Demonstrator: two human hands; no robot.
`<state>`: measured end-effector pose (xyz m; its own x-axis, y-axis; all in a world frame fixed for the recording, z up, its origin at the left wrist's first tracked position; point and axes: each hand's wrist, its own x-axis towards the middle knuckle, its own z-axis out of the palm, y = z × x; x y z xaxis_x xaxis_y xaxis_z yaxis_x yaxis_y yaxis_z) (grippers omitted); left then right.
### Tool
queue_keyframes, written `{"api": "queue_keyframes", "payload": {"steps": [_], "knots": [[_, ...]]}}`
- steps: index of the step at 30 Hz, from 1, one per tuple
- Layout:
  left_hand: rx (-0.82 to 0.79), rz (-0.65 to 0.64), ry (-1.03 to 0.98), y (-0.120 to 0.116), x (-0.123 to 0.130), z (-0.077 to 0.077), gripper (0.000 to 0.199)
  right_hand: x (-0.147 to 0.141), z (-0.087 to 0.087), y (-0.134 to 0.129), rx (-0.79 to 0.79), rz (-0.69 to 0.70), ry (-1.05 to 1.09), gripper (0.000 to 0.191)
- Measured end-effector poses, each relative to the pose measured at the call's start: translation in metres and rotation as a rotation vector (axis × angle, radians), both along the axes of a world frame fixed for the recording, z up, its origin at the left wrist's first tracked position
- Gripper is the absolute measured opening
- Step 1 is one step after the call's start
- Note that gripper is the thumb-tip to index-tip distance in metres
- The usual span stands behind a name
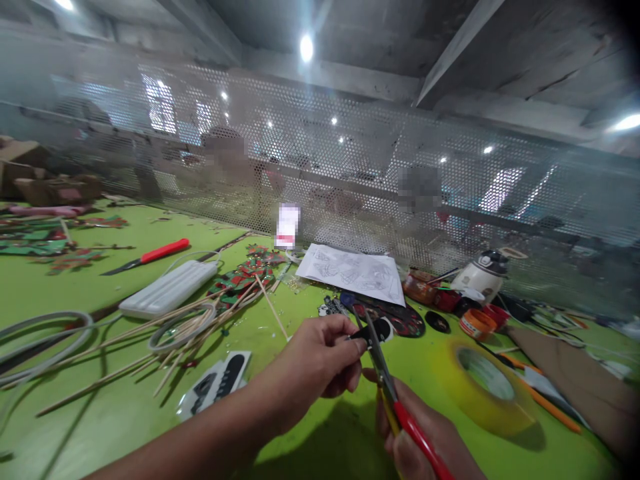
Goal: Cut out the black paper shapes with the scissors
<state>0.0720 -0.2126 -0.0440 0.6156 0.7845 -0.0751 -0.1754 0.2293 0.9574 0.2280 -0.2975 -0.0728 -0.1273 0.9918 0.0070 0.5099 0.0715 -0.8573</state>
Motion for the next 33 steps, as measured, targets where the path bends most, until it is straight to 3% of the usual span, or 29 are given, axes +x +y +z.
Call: {"api": "queue_keyframes", "payload": {"steps": [33], "knots": [[0.013,-0.025,0.052,0.0038,0.0009,-0.0003,0.016,0.0021,-0.0083,0.0014,0.019,0.01,-0.029,0.101]]}}
